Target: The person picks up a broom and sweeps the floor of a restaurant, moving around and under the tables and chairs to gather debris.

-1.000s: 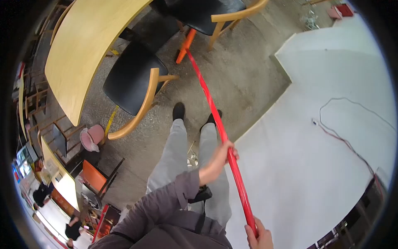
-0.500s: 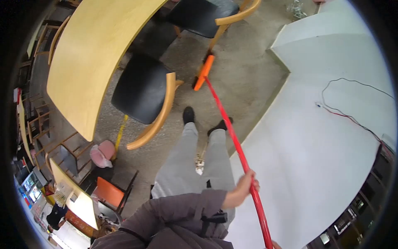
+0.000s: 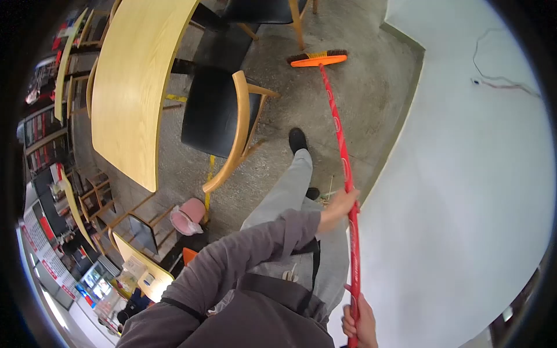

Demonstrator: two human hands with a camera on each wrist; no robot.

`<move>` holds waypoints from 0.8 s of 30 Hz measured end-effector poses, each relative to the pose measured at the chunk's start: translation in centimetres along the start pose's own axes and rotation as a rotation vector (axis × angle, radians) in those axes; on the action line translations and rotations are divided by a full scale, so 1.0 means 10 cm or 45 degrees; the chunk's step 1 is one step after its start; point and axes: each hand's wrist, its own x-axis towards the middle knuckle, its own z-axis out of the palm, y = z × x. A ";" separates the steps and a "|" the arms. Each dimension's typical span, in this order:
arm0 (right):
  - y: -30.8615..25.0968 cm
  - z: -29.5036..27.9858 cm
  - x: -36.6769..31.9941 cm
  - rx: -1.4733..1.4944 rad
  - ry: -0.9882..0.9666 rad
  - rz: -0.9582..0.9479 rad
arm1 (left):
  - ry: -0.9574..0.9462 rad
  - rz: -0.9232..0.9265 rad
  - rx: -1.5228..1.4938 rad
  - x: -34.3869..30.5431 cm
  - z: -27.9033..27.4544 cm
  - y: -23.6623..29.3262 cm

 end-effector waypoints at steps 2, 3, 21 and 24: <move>0.16 -0.01 0.27 0.164 -0.131 0.041 | 0.043 0.030 0.260 0.00 -0.25 0.02; 0.29 -0.02 0.34 0.150 -0.138 0.011 | 0.076 0.077 0.380 -0.10 -0.35 0.02; 4.13 -1.03 0.24 -0.005 0.168 -0.237 | -0.013 -0.505 1.134 -1.31 -0.94 -2.97; 4.52 -0.82 0.25 -0.228 0.361 -0.352 | 0.103 -0.418 1.356 -1.49 -0.90 -2.91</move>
